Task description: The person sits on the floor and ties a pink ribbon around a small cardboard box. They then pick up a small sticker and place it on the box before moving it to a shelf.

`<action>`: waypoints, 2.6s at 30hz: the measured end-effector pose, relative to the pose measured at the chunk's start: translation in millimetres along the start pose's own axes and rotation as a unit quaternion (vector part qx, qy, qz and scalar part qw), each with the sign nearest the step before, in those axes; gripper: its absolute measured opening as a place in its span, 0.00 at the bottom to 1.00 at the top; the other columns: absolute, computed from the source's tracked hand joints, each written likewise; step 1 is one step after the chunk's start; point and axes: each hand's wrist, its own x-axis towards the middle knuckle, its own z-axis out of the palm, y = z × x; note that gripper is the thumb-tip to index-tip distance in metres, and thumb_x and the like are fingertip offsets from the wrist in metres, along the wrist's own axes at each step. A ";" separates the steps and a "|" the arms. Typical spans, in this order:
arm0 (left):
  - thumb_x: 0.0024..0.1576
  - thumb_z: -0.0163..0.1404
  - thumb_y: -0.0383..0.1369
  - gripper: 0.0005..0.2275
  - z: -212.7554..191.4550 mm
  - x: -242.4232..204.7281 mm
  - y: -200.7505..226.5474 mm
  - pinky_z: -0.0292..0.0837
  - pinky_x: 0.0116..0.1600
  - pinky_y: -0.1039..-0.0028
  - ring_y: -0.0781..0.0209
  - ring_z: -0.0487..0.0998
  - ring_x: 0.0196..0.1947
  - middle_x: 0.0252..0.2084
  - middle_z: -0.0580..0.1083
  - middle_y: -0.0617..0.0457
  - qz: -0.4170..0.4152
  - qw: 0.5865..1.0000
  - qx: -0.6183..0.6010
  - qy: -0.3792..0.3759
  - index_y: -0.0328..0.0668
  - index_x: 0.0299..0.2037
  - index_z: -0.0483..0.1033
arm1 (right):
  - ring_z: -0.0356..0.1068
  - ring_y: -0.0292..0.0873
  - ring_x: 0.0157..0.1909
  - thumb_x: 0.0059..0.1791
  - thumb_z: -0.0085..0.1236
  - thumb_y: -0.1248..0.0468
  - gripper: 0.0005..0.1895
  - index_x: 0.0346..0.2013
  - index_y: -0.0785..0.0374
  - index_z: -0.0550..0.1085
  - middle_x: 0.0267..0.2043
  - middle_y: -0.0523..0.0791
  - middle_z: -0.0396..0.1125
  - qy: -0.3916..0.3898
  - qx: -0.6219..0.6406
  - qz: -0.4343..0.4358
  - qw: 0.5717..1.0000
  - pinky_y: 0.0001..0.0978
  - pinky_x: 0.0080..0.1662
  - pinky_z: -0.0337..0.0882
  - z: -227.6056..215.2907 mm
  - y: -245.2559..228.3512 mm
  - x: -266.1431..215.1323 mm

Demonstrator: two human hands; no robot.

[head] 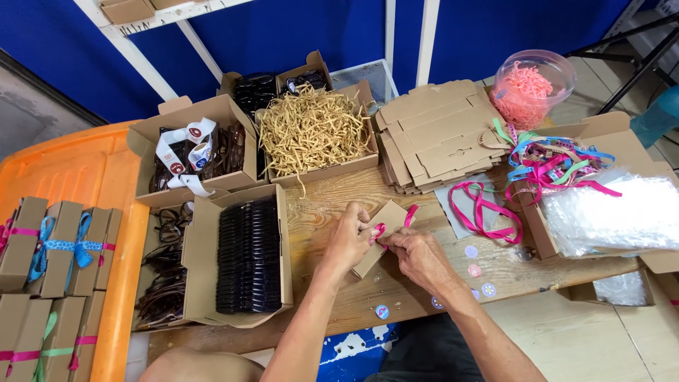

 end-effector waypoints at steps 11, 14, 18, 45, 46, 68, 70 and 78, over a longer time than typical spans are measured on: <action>0.54 0.57 0.29 0.11 3.4 3.7 -0.9 0.77 0.46 0.66 0.54 0.85 0.36 0.32 0.83 0.51 -0.003 0.994 0.101 0.030 0.47 0.44 0.69 | 0.77 0.46 0.39 0.48 0.57 0.70 0.13 0.43 0.51 0.82 0.41 0.42 0.70 0.161 -0.052 -0.032 0.985 0.34 0.42 0.79 -3.7 -21.6 -21.3; 0.57 0.54 0.28 0.10 -3.1 -16.8 42.6 0.78 0.49 0.63 0.52 0.84 0.44 0.41 0.83 0.47 -0.070 0.994 0.080 0.013 0.44 0.46 0.68 | 0.75 0.42 0.37 0.45 0.66 0.67 0.16 0.47 0.58 0.75 0.48 0.45 0.64 0.282 0.049 0.042 0.957 0.31 0.40 0.78 0.0 -27.8 -46.5; 0.61 0.53 0.26 0.09 -6.6 -20.8 59.9 0.76 0.44 0.66 0.57 0.83 0.51 0.48 0.81 0.46 -0.132 0.989 0.059 0.005 0.44 0.47 0.67 | 0.78 0.54 0.32 0.47 0.63 0.76 0.12 0.44 0.74 0.74 0.38 0.56 0.73 0.172 0.439 0.340 0.813 0.39 0.40 0.81 14.6 -19.6 -58.8; 0.59 0.45 0.23 0.10 -6.4 -21.8 14.8 0.72 0.53 0.48 0.36 0.82 0.47 0.39 0.81 0.38 0.061 0.997 0.051 0.004 0.40 0.49 0.67 | 0.73 0.43 0.19 0.47 0.56 0.73 0.08 0.30 0.63 0.82 0.19 0.52 0.71 -0.010 0.205 0.189 0.960 0.29 0.20 0.75 -5.5 -20.2 46.5; 0.59 0.45 0.23 0.10 -8.7 -21.5 11.7 0.72 0.53 0.48 0.36 0.82 0.47 0.39 0.81 0.38 0.061 0.997 0.050 0.006 0.40 0.49 0.67 | 0.73 0.43 0.19 0.47 0.56 0.73 0.08 0.30 0.63 0.82 0.19 0.52 0.71 -0.012 0.204 0.189 0.960 0.29 0.20 0.75 -4.4 -21.7 45.4; 0.51 0.53 0.28 0.17 -6.6 -8.5 -15.1 0.73 0.50 0.63 0.55 0.81 0.37 0.30 0.78 0.52 0.045 0.999 0.014 -0.010 0.41 0.51 0.65 | 0.76 0.59 0.43 0.47 0.59 0.67 0.08 0.36 0.57 0.83 0.36 0.55 0.74 -0.075 -0.019 0.074 0.994 0.51 0.47 0.76 -1.1 -4.5 39.4; 0.51 0.53 0.28 0.18 -8.2 -11.0 -12.9 0.72 0.49 0.62 0.54 0.81 0.36 0.29 0.77 0.52 0.049 0.999 0.020 -0.009 0.41 0.51 0.65 | 0.76 0.57 0.43 0.46 0.60 0.67 0.09 0.37 0.57 0.84 0.37 0.55 0.74 -0.087 -0.020 0.083 0.993 0.50 0.47 0.76 1.4 2.5 40.7; 0.51 0.49 0.25 0.19 -8.8 -21.9 4.1 0.75 0.53 0.60 0.47 0.84 0.47 0.43 0.81 0.39 0.022 1.000 -0.006 0.018 0.38 0.53 0.62 | 0.76 0.59 0.47 0.46 0.59 0.61 0.08 0.36 0.57 0.82 0.39 0.52 0.76 -0.105 -0.096 0.099 0.985 0.51 0.48 0.75 13.5 29.8 41.0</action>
